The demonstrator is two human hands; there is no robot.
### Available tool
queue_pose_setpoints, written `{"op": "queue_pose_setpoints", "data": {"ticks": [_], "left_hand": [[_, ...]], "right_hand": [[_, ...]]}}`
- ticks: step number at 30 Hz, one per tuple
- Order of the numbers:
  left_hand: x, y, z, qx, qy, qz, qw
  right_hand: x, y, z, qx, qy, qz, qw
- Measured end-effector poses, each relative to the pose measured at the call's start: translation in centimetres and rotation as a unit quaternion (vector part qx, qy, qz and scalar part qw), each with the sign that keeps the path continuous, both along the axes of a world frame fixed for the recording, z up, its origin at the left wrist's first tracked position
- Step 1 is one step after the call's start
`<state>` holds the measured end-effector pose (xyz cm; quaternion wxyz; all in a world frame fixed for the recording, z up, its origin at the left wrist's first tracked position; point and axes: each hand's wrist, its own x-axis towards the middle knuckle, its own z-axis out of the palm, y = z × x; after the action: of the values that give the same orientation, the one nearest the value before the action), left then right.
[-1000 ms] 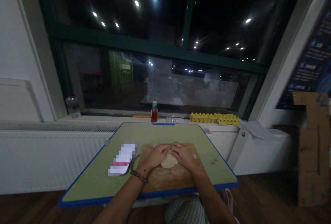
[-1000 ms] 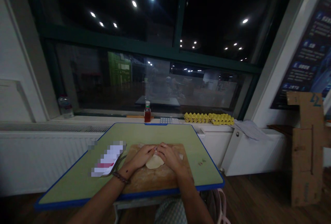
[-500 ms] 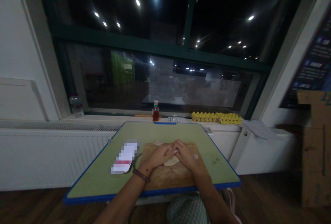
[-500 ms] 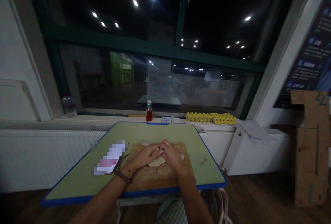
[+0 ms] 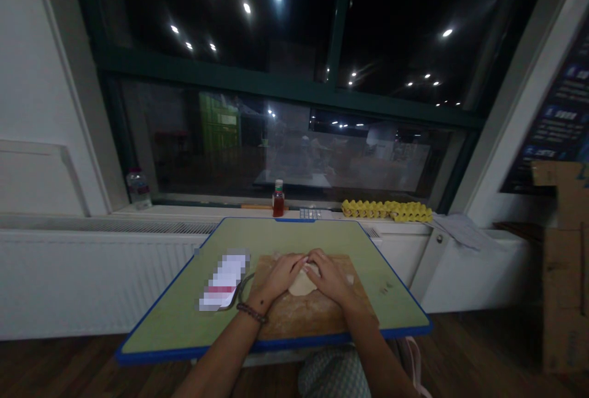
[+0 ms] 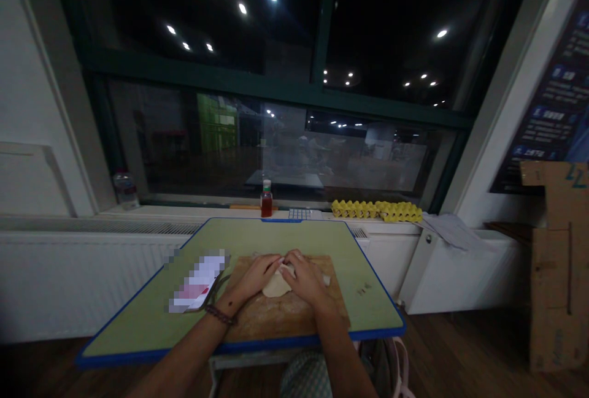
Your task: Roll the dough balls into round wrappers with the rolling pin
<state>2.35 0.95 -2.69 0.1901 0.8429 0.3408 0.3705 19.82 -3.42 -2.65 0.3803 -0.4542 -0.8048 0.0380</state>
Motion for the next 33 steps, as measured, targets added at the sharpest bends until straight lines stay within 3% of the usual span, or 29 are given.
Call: {"op": "queue_pose_setpoints", "data": {"ticks": [10, 25, 33], "left_hand": [[0.4, -0.1, 0.2, 0.019, -0.034, 0.032, 0.999], [0.7, 0.2, 0.1, 0.033, -0.030, 0.002, 0.999], [0.9, 0.2, 0.1, 0.038, -0.041, 0.009, 0.998]], "right_hand": [[-0.1, 0.2, -0.7, -0.058, 0.008, -0.027, 0.998], [0.0, 0.9, -1.4, -0.059, 0.101, 0.008, 0.993], [0.0, 0.9, -1.5, -0.042, 0.077, -0.020, 0.996]]}}
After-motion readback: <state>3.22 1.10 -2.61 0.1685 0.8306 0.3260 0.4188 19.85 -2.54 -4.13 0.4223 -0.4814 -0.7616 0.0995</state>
